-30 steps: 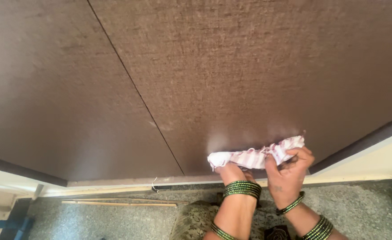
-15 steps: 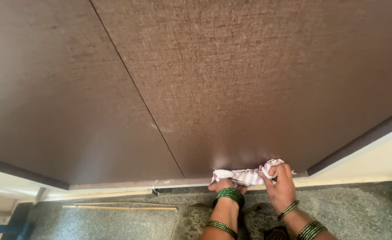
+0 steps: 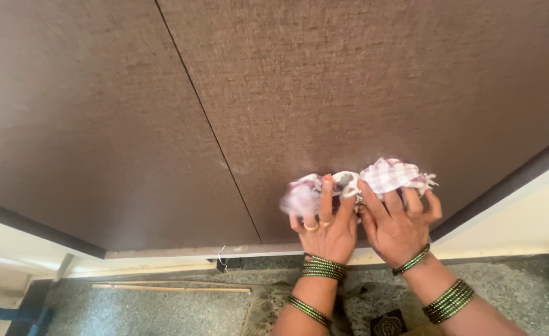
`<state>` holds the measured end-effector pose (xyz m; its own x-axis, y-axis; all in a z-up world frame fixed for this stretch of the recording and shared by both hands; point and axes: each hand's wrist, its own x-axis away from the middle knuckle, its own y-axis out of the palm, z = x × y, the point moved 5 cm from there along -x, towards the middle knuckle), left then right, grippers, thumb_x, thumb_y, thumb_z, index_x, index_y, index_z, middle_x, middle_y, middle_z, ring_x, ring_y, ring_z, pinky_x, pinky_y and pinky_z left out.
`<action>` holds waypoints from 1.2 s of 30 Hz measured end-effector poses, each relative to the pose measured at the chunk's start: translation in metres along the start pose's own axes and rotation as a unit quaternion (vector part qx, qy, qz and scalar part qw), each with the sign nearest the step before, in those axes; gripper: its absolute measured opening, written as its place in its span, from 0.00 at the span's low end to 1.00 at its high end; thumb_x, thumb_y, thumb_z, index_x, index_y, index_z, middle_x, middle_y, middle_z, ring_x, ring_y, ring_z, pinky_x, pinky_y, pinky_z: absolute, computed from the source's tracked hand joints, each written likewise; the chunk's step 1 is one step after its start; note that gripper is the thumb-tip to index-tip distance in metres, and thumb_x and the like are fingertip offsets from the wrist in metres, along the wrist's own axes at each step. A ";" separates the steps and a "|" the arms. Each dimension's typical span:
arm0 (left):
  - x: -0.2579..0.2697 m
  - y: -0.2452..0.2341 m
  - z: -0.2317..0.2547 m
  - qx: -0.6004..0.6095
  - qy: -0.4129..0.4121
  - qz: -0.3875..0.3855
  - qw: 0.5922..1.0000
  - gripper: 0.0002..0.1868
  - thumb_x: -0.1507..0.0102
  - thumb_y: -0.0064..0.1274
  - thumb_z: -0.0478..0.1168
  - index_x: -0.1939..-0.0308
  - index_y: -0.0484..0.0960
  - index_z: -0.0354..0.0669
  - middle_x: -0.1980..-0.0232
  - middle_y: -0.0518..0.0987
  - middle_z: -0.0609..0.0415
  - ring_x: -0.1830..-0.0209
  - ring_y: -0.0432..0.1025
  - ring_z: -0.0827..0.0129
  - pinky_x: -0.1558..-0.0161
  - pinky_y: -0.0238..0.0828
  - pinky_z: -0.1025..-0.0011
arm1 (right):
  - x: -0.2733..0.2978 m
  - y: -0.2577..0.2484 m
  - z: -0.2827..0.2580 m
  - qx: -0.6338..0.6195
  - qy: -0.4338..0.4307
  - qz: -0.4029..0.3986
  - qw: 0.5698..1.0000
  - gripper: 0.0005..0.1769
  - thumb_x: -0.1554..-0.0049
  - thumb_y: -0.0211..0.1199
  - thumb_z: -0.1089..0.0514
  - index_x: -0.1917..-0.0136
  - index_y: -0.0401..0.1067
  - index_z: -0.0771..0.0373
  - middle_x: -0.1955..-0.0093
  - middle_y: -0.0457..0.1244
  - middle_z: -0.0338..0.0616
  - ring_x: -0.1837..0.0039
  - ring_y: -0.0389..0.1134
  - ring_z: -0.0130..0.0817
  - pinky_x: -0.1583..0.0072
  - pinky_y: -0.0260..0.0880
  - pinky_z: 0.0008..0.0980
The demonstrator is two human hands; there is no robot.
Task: The person wipes the exterior surface and handles of a dark brown wooden cabinet using a cloth.
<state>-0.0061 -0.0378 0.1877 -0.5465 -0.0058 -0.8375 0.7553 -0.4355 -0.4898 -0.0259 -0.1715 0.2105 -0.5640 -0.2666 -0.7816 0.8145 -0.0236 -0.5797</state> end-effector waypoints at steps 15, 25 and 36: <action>0.121 0.094 -0.073 -0.040 -0.003 -0.640 0.767 0.30 0.31 0.13 0.63 0.24 0.48 0.83 0.21 0.49 0.84 0.21 0.48 0.69 0.23 0.10 0.37 | 0.100 0.085 -0.029 0.046 -0.124 -0.599 0.789 0.48 0.40 0.50 0.54 0.19 0.24 0.33 0.25 0.51 0.34 0.24 0.51 0.33 0.25 0.39 0.70; 0.035 0.043 -0.098 -0.062 -0.229 -0.379 0.894 0.26 0.33 0.34 0.58 0.50 0.85 0.51 0.19 0.45 0.35 0.22 0.45 0.41 0.31 0.48 0.37 | 0.031 0.059 -0.051 -0.069 0.004 -0.321 0.944 0.30 0.45 0.61 0.43 0.29 0.62 0.34 0.39 0.56 0.43 0.41 0.58 0.42 0.38 0.59 0.52; 0.037 0.038 -0.163 -0.096 -0.213 -0.321 0.918 0.22 0.36 0.44 0.60 0.55 0.87 0.54 0.20 0.44 0.33 0.26 0.53 0.39 0.34 0.57 0.43 | 0.013 0.069 -0.101 -0.076 -0.194 -0.080 0.975 0.42 0.50 0.59 0.62 0.26 0.58 0.30 0.42 0.48 0.40 0.44 0.52 0.38 0.44 0.58 0.44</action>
<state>0.0614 0.0920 0.0981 -0.9622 -0.1729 -0.2104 0.2554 -0.3053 -0.9174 0.0094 -0.0796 0.1365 -0.5641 -0.6167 -0.5491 0.6741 0.0401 -0.7376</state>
